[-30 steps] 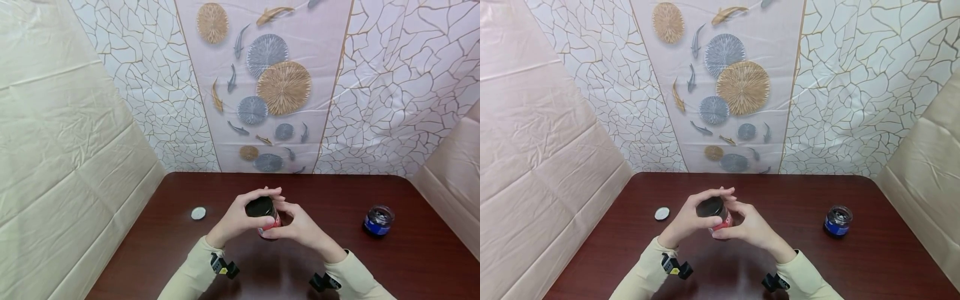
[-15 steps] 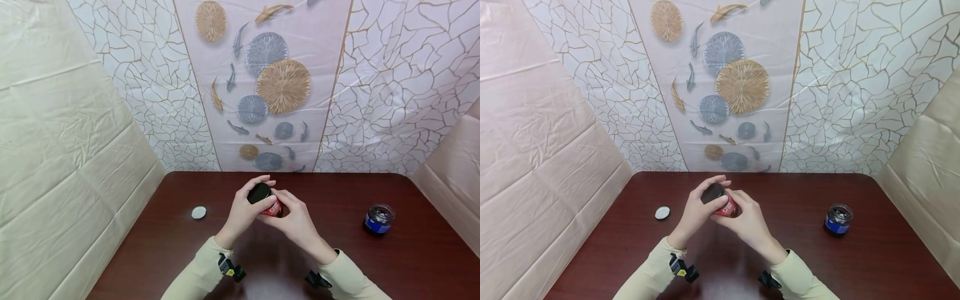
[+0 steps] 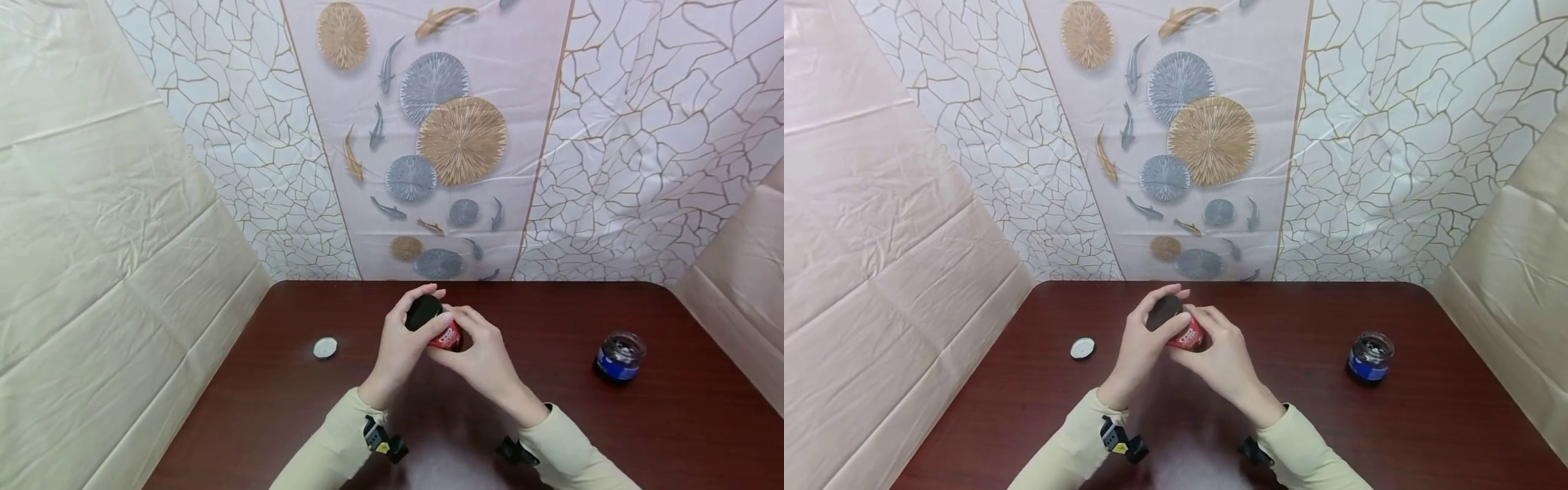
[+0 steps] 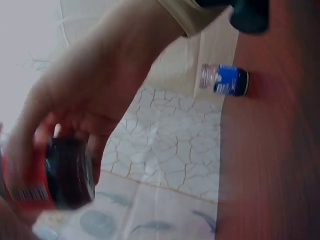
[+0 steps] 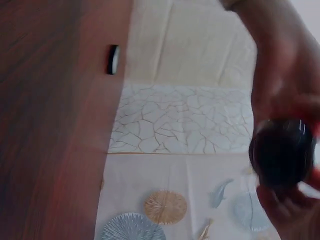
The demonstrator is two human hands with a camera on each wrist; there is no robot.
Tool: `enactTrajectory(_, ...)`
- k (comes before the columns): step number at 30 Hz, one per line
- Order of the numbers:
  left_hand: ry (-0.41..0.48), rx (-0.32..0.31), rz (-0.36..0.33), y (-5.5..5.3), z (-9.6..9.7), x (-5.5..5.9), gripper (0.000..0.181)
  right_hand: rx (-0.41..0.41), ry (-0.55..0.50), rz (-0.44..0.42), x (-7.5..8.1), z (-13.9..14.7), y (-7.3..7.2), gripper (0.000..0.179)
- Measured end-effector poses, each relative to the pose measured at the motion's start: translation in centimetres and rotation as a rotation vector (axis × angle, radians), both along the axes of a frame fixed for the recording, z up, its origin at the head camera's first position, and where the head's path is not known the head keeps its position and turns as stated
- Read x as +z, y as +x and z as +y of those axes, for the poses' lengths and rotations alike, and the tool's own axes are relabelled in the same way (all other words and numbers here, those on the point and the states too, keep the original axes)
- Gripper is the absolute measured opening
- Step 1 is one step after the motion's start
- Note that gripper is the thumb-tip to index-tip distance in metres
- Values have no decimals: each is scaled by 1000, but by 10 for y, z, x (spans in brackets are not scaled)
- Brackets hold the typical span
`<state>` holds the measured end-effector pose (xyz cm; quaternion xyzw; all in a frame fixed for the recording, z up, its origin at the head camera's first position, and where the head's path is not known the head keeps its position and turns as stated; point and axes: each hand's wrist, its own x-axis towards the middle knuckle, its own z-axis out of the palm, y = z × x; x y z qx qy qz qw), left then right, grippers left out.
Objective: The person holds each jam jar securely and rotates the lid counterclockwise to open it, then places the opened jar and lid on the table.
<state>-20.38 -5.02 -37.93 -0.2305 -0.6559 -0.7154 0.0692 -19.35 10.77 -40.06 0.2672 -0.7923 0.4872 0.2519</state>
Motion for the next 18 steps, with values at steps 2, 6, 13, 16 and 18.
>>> enactTrajectory(2, -31, -88, 31, 1, -6, 1, 54, 132, -46, -122, 4, 7, 0, 53)
enactTrajectory(6, -95, -309, 135, 2, -19, 5, 71, 411, -94, -300, 10, 19, 2, 44)
enactTrajectory(13, -131, -674, 225, 4, -28, 15, 105, 812, -113, -411, 16, 27, 5, 41)
enactTrajectory(16, -148, -667, 257, 5, -27, 15, 101, 824, -117, -413, 17, 27, 6, 40)
enactTrajectory(18, -149, -632, 267, 5, -27, 14, 94, 806, -123, -407, 17, 27, 7, 41)
